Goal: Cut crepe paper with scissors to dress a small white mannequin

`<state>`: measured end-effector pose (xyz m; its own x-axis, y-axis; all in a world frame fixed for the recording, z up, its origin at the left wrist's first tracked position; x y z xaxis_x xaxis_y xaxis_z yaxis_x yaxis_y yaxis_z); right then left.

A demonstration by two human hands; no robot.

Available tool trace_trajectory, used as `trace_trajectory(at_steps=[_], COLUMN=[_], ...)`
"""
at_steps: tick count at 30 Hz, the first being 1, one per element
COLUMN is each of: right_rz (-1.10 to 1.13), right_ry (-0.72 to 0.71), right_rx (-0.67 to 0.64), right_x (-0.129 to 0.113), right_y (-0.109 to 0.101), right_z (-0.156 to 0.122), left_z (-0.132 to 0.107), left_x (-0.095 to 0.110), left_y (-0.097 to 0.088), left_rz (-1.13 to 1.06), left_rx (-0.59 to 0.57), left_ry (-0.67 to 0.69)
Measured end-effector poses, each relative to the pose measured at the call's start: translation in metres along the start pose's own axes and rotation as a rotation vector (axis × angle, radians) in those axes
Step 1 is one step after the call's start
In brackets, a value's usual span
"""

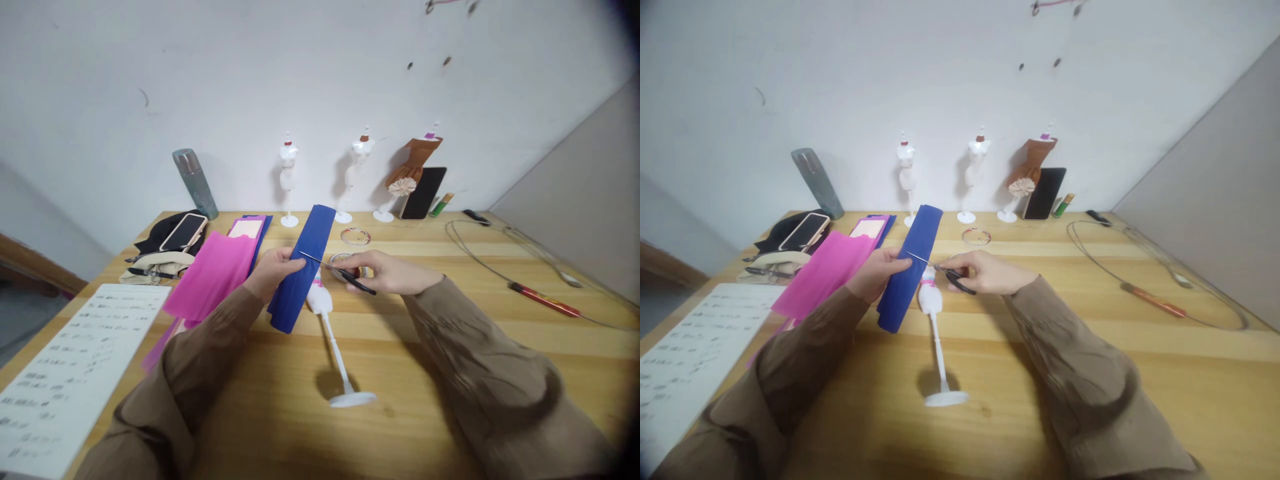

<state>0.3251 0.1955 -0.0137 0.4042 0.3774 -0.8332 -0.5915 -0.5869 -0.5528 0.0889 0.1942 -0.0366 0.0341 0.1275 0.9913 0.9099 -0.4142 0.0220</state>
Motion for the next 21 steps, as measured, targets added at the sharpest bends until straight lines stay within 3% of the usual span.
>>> trace_trajectory(at_steps=[13, 21], right_rz=[0.029, 0.073], right_ry=[0.004, 0.03], right_rx=[-0.052, -0.052], right_x=[-0.009, -0.005], right_y=[0.004, 0.006], right_z=[0.001, 0.0], left_z=[0.004, 0.002], left_x=[-0.004, -0.001], left_y=[-0.002, 0.001], left_rz=[0.048, 0.057], left_rx=[0.072, 0.055], left_ry=[-0.038, -0.028])
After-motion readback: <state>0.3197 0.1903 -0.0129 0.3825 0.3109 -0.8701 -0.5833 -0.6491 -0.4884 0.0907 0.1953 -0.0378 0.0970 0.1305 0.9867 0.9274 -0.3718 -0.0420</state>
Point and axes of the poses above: each hand's wrist, its own z-axis towards the middle knuckle, its own y-axis out of the palm, x = y × z, the point moved 1 cm from there along z, towards the middle knuckle, and after that the axes turned 12 degrees about z, right-handed, at the moved point
